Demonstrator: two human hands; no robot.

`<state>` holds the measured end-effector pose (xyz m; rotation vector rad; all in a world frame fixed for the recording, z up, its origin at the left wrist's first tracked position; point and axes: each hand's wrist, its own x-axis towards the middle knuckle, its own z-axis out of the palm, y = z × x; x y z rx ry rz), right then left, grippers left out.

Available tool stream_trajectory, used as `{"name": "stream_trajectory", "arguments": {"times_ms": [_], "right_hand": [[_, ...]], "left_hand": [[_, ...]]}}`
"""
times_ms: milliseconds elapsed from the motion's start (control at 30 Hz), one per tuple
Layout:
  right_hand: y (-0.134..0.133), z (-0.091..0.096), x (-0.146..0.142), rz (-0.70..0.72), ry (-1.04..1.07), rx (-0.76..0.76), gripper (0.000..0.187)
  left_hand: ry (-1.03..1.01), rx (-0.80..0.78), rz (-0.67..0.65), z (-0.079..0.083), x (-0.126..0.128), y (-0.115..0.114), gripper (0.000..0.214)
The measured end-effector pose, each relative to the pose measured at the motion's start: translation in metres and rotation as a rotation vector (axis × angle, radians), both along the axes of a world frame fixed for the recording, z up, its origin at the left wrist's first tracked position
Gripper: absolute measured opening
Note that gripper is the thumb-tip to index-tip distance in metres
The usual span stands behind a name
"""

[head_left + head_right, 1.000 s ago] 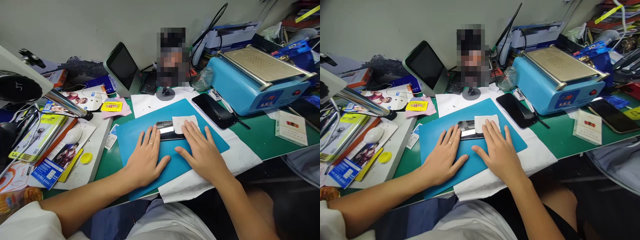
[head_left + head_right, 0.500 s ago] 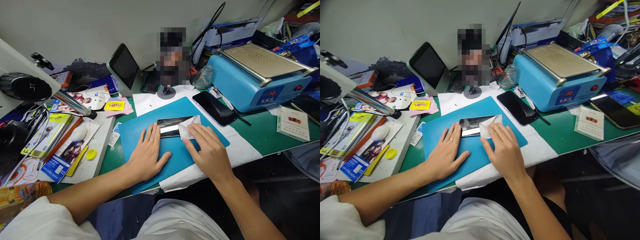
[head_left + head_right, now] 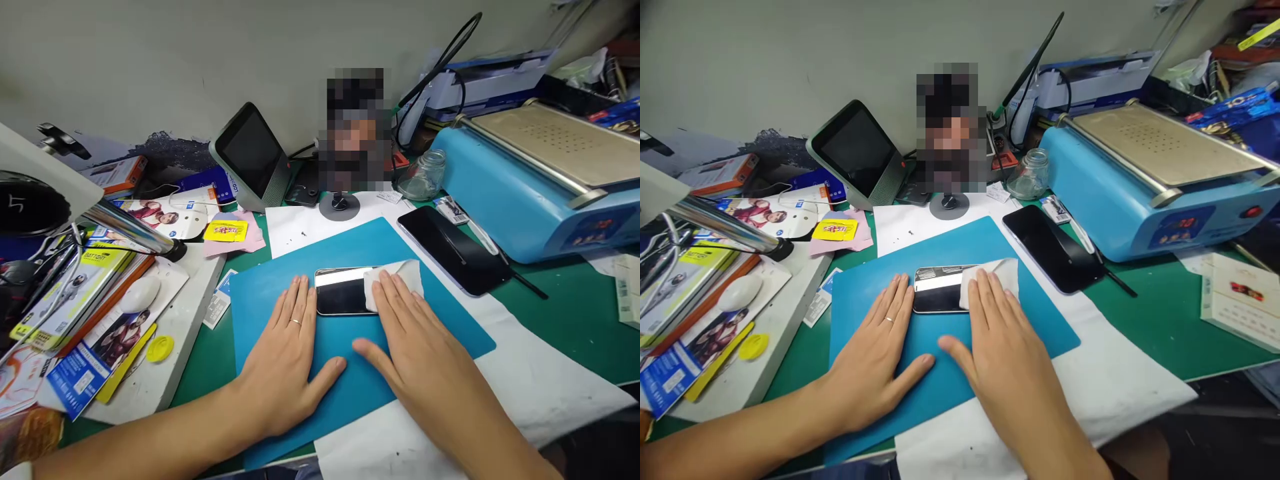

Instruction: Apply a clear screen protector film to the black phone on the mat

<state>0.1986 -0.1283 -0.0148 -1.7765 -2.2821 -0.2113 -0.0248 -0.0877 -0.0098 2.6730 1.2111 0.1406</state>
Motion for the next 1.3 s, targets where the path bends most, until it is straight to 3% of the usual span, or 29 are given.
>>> {"name": "stream_trajectory", "arguments": {"times_ms": [133,267,467,600,700,867,1067,1133,1300], "right_hand": [[-0.011,0.004,0.002,0.04,-0.063,0.045,0.081],[-0.004,0.008,0.005,0.101,-0.057,0.025,0.077],[-0.012,0.019,0.006,0.11,0.037,-0.053,0.074],[-0.021,0.028,0.006,0.067,0.097,-0.02,0.063],[-0.012,0.026,0.004,0.055,0.112,-0.051,0.056],[0.002,0.021,-0.001,0.021,0.092,-0.05,0.059],[-0.022,0.03,0.002,0.047,0.069,0.002,0.053],[-0.017,0.031,0.003,0.008,0.107,0.005,0.051],[0.024,0.025,0.002,-0.048,0.129,-0.03,0.053]], "left_hand": [[0.011,0.009,-0.016,-0.001,0.001,0.001,0.093],[0.017,0.023,-0.014,-0.001,0.001,0.001,0.09],[0.003,0.043,-0.018,-0.002,0.001,0.001,0.09],[0.012,0.034,-0.017,-0.003,0.0,0.001,0.091],[-0.003,0.029,-0.016,-0.003,-0.001,0.001,0.09],[0.004,0.036,-0.013,-0.002,-0.001,0.001,0.089],[0.015,0.035,-0.023,-0.002,0.0,0.002,0.09],[0.013,0.032,-0.018,-0.002,0.0,0.002,0.09],[-0.004,0.027,-0.022,-0.003,0.0,0.001,0.091]]}}
